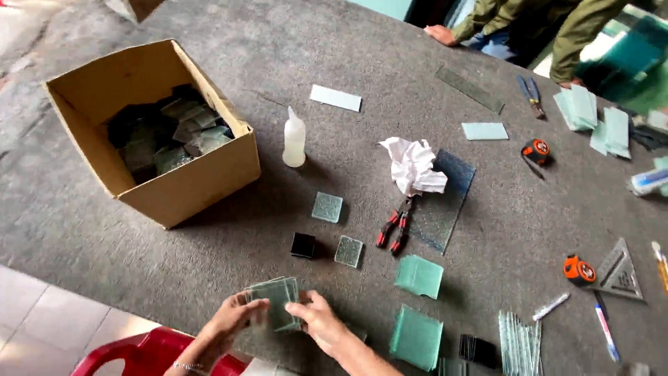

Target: Stacking and organizing small square glass pieces on a workbench.

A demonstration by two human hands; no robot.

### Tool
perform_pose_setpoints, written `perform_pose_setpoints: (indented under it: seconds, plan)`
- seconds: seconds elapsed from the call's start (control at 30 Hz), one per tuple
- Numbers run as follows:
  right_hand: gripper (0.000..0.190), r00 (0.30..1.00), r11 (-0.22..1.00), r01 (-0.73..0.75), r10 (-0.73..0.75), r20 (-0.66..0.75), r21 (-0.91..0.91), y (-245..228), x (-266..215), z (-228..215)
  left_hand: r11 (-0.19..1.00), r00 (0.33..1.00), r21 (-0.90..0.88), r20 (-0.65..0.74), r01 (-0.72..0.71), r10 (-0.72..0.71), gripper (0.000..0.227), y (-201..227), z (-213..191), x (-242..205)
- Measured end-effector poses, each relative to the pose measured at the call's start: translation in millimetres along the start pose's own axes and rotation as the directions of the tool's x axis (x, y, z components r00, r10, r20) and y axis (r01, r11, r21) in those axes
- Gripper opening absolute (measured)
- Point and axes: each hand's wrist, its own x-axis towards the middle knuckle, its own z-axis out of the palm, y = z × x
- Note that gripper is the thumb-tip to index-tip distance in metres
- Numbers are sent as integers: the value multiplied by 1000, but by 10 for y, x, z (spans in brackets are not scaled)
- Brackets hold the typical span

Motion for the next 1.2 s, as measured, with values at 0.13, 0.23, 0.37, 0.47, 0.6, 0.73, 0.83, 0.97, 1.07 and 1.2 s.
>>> perform_pose_setpoints:
  seconds: [0.13, 0.23, 0.37, 0.47, 0.6, 0.73, 0.83, 0.97, 1.07, 1.2]
  plan:
    - [41, 990, 979, -68, 42, -137, -192, -147, 144, 122, 998, 999, 55, -30, 44, -42, 43, 251, -61, 201]
    - [62, 988, 851, -111, 41, -146, -514, -401, 48, 6, 979, 995, 184, -40, 92, -87, 35, 409, -2, 162]
    - [40, 908, 696, 93, -353, -226, -712, -681, 21, -412, 836, 994, 544, -106, 65, -8, 54, 238, -161, 374]
    - [38, 803, 737, 121, -466, -371, -665, -1049, -424, -772, 513, 957, 853, -63, -96, 283, 91, -210, -474, 730]
    - [37, 465, 783, 106, -584, -665, -613, -1447, -1202, -1337, 372, 861, 842, 191, -390, 471, 79, 158, -61, 27]
    - [66, 487, 933, 176, -359, -796, -313, -1552, -1278, -1620, 790, 918, 538, 390, -293, 75, 69, 615, 1497, -533]
    - [84, 706, 986, 148, -163, -689, -82, -1501, -1212, -1627, 925, 898, 375, 425, -56, -117, 73, 479, 2498, -312]
    - [75, 719, 994, 103, -58, -693, 24, -1512, -1130, -1651, 942, 920, 331, 348, 57, -178, 82, 290, 3326, 138]
    - [67, 745, 961, 188, -4, -667, 205, -1469, -1017, -1864, 936, 957, 350, 260, 30, -128, 82, 278, 3591, 288]
    - [81, 819, 957, 179, -16, -574, 229, -1367, -995, -2094, 942, 968, 335, 226, 28, -110, 78, 281, 3752, 252]
